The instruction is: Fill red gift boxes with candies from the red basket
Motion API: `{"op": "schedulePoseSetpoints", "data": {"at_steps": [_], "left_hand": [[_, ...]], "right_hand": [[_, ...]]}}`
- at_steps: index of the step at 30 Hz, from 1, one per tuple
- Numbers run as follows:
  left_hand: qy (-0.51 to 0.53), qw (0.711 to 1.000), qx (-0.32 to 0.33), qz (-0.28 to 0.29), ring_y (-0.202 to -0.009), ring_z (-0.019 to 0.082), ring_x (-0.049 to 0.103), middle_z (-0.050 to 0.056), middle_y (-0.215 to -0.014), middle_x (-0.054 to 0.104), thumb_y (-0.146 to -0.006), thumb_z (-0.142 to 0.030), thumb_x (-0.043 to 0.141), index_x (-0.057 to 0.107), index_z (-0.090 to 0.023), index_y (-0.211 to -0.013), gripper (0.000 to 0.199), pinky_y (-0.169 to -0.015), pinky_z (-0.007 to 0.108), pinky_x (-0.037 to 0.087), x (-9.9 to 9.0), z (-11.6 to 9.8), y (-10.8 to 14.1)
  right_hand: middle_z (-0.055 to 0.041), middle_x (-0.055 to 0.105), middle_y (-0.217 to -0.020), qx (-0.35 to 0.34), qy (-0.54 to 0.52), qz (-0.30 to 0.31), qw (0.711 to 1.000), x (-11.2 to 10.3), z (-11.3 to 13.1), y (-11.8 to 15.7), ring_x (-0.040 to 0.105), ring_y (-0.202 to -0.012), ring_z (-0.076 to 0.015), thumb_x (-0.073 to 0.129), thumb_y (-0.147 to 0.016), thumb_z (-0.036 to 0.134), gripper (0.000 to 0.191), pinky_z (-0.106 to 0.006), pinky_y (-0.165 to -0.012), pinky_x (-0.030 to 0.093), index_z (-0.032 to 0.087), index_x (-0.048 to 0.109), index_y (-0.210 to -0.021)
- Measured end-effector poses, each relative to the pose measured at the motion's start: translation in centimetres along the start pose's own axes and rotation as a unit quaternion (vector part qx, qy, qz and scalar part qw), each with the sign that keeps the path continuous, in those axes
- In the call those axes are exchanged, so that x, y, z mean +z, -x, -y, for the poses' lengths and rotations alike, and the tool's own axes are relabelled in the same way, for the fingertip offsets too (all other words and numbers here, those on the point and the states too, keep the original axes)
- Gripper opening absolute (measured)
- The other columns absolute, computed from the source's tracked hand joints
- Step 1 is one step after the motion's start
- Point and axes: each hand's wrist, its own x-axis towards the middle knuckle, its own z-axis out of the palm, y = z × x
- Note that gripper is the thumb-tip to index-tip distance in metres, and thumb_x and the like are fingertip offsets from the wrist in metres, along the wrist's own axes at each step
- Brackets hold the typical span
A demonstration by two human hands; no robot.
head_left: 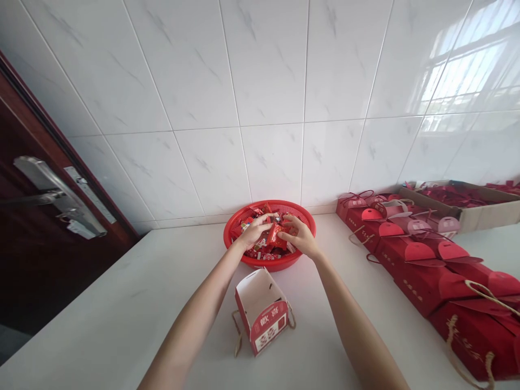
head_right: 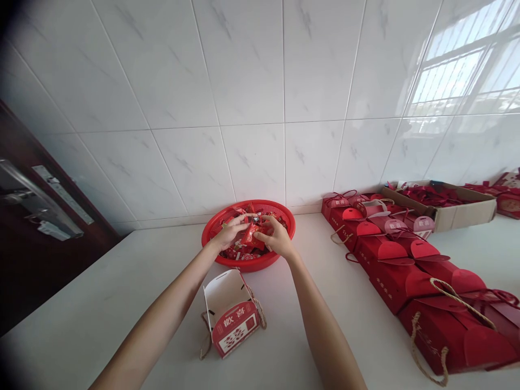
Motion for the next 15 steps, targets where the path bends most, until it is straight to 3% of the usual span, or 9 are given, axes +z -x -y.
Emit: {"op": "schedulePoseSetpoints", "data": {"at_steps": [2, 6, 11, 13, 15], "left_hand": [[0.002, 1.0, 0.01, -0.009, -0.079, 0.016, 0.067, 0.004, -0.096, 0.07, -0.086, -0.023, 0.058, 0.054, -0.022, -0.136, 0.051, -0.074, 0.027, 0.055, 0.0, 0.1, -0.1], [-0.023, 0.998, 0.002, -0.063, -0.1, 0.02, 0.069, 0.008, -0.118, 0.069, -0.09, -0.029, 0.058, 0.052, -0.022, -0.138, 0.048, -0.082, 0.028, 0.056, 0.1, 0.5, -0.4], [-0.164, 0.976, -0.013, -0.142, -0.113, 0.024, 0.066, 0.012, -0.141, 0.058, -0.094, -0.038, 0.053, 0.04, -0.023, -0.147, 0.056, -0.091, 0.032, 0.053, -0.5, 2.0, -1.2], [-0.238, 0.958, -0.014, -0.158, -0.11, 0.025, 0.067, 0.012, -0.137, 0.061, -0.093, -0.038, 0.055, 0.036, -0.024, -0.149, 0.061, -0.091, 0.033, 0.052, -0.9, 2.5, -1.4], [-0.282, 0.946, -0.011, -0.161, -0.104, 0.025, 0.069, 0.01, -0.12, 0.071, -0.092, -0.037, 0.054, 0.032, -0.022, -0.151, 0.065, -0.091, 0.034, 0.051, -1.0, 2.7, -1.4]], "right_hand": [[-0.0055, 0.074, -0.098, 0.01, 0.009, 0.016, 1.0, 0.0, -0.1, 0.0, 0.068, -0.082, -0.0209, 0.08, -0.063, 0.035, 0.057, -0.036, -0.075, 0.056, 0.022, 0.064, -0.116], [-0.0037, 0.073, -0.083, 0.018, 0.063, 0.004, 0.998, 0.3, -0.9, -0.1, 0.069, -0.08, -0.023, 0.074, -0.068, 0.032, 0.034, -0.038, -0.075, 0.055, 0.021, 0.069, -0.1], [-0.0077, 0.074, -0.095, -0.003, 0.041, -0.068, 0.997, 0.5, -1.7, -0.4, 0.07, -0.089, -0.0258, 0.068, -0.074, 0.038, 0.031, -0.041, -0.081, 0.055, 0.021, 0.068, -0.1], [-0.0099, 0.074, -0.101, -0.003, 0.006, -0.088, 0.996, 0.5, -1.7, -0.5, 0.07, -0.094, -0.0268, 0.066, -0.075, 0.039, 0.035, -0.042, -0.083, 0.056, 0.02, 0.067, -0.103], [-0.0108, 0.074, -0.105, -0.006, -0.022, -0.092, 0.996, 0.5, -1.7, -0.7, 0.07, -0.097, -0.0271, 0.065, -0.075, 0.039, 0.036, -0.042, -0.086, 0.056, 0.019, 0.067, -0.105]]}}
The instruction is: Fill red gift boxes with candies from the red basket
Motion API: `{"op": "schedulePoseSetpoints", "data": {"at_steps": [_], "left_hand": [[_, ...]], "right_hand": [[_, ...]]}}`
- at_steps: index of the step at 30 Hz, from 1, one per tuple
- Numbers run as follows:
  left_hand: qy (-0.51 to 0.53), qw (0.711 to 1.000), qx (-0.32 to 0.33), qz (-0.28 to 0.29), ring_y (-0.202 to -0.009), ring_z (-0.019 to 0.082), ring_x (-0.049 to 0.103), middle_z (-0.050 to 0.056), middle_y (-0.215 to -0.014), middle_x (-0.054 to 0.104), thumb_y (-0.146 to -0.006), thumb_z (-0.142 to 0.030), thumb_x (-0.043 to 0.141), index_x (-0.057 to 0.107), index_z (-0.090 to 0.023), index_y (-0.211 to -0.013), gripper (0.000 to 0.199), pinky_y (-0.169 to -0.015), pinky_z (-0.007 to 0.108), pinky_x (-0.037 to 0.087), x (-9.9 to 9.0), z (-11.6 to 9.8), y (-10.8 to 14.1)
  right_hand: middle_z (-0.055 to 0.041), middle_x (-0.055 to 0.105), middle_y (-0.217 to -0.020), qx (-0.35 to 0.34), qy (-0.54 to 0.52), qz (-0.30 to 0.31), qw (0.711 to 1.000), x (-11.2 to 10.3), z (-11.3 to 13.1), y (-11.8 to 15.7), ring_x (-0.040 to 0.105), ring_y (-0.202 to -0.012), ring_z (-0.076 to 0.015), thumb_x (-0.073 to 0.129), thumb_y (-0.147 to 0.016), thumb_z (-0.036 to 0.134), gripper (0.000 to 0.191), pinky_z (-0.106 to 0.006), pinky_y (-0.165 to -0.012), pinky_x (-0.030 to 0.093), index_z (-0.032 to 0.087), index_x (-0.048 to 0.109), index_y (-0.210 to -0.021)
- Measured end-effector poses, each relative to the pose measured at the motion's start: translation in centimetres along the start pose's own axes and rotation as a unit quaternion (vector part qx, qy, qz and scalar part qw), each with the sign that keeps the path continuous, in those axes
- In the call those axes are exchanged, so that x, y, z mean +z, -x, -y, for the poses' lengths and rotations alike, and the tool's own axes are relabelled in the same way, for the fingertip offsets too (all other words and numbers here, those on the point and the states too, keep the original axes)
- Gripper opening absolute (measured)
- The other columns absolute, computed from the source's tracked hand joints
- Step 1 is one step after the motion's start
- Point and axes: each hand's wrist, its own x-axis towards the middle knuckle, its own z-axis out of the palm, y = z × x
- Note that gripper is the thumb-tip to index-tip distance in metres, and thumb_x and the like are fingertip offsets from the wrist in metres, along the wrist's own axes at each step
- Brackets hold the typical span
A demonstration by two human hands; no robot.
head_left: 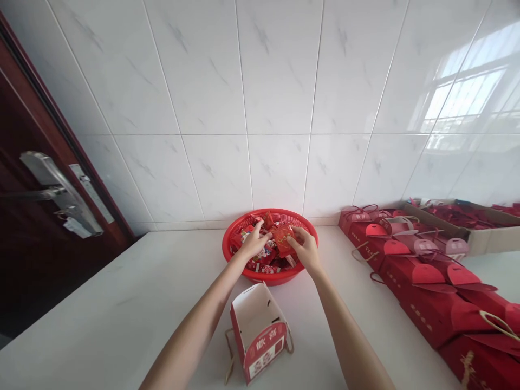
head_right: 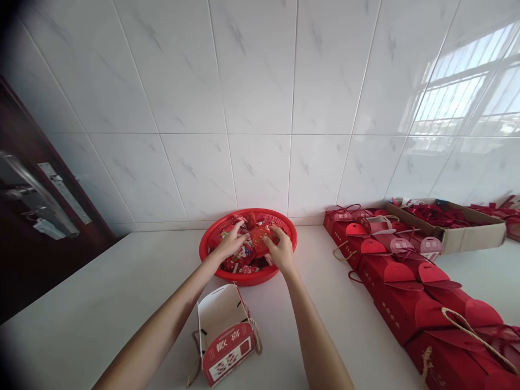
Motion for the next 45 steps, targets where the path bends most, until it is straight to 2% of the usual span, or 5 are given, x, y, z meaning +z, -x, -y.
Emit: {"op": "schedulePoseSetpoints", "data": {"at_steps": [11, 19, 27, 39, 45], "left_hand": [[-0.163, 0.986, 0.028, 0.009, -0.089, 0.024, 0.068, 0.009, -0.088, 0.075, -0.076, -0.011, 0.058, 0.069, -0.018, -0.077, 0.013, -0.077, 0.03, 0.05, 0.5, -0.8, 0.7], [-0.254, 0.965, -0.052, -0.036, -0.115, 0.034, 0.061, 0.018, -0.124, 0.067, -0.079, -0.017, 0.06, 0.069, -0.016, -0.109, 0.031, -0.09, 0.038, 0.048, 0.5, -0.5, 1.0], [-0.272, 0.956, -0.106, 0.023, -0.081, 0.027, 0.07, 0.011, -0.079, 0.074, -0.075, -0.013, 0.062, 0.071, -0.015, -0.076, 0.009, -0.07, 0.029, 0.049, 0.1, 0.4, -0.2], [-0.309, 0.944, -0.107, 0.035, -0.122, 0.04, 0.058, 0.02, -0.129, 0.066, -0.063, -0.021, 0.075, 0.066, -0.022, -0.12, 0.057, -0.085, 0.037, 0.049, 0.3, 1.2, 0.2], [-0.323, 0.938, -0.106, 0.069, -0.111, 0.038, 0.065, 0.021, -0.119, 0.07, -0.068, -0.02, 0.072, 0.069, -0.017, -0.109, 0.042, -0.082, 0.037, 0.05, 0.1, 0.7, 0.2]], "right_hand": [[-0.0064, 0.074, -0.089, 0.041, -0.091, -0.038, 0.994, -0.5, 0.7, 0.0, 0.07, -0.087, -0.0249, 0.068, -0.072, 0.042, 0.028, -0.04, -0.08, 0.057, 0.022, 0.056, -0.088], [-0.0012, 0.074, -0.082, 0.083, -0.125, -0.059, 0.987, -0.4, 1.4, 0.4, 0.07, -0.079, -0.0219, 0.069, -0.069, 0.036, 0.028, -0.035, -0.073, 0.056, 0.023, 0.053, -0.087], [0.0004, 0.074, -0.084, 0.088, -0.139, -0.053, 0.985, -0.3, 1.4, 0.3, 0.07, -0.076, -0.0212, 0.068, -0.068, 0.029, 0.031, -0.036, -0.074, 0.057, 0.024, 0.055, -0.095], [-0.0016, 0.074, -0.082, 0.066, -0.124, -0.041, 0.989, -0.2, 1.2, 0.2, 0.07, -0.076, -0.0228, 0.067, -0.065, 0.03, 0.03, -0.037, -0.072, 0.058, 0.023, 0.056, -0.092], [-0.0023, 0.075, -0.083, 0.059, -0.118, -0.033, 0.991, -0.2, 1.2, 0.3, 0.07, -0.076, -0.0234, 0.066, -0.066, 0.031, 0.029, -0.038, -0.073, 0.058, 0.024, 0.057, -0.092]]}}
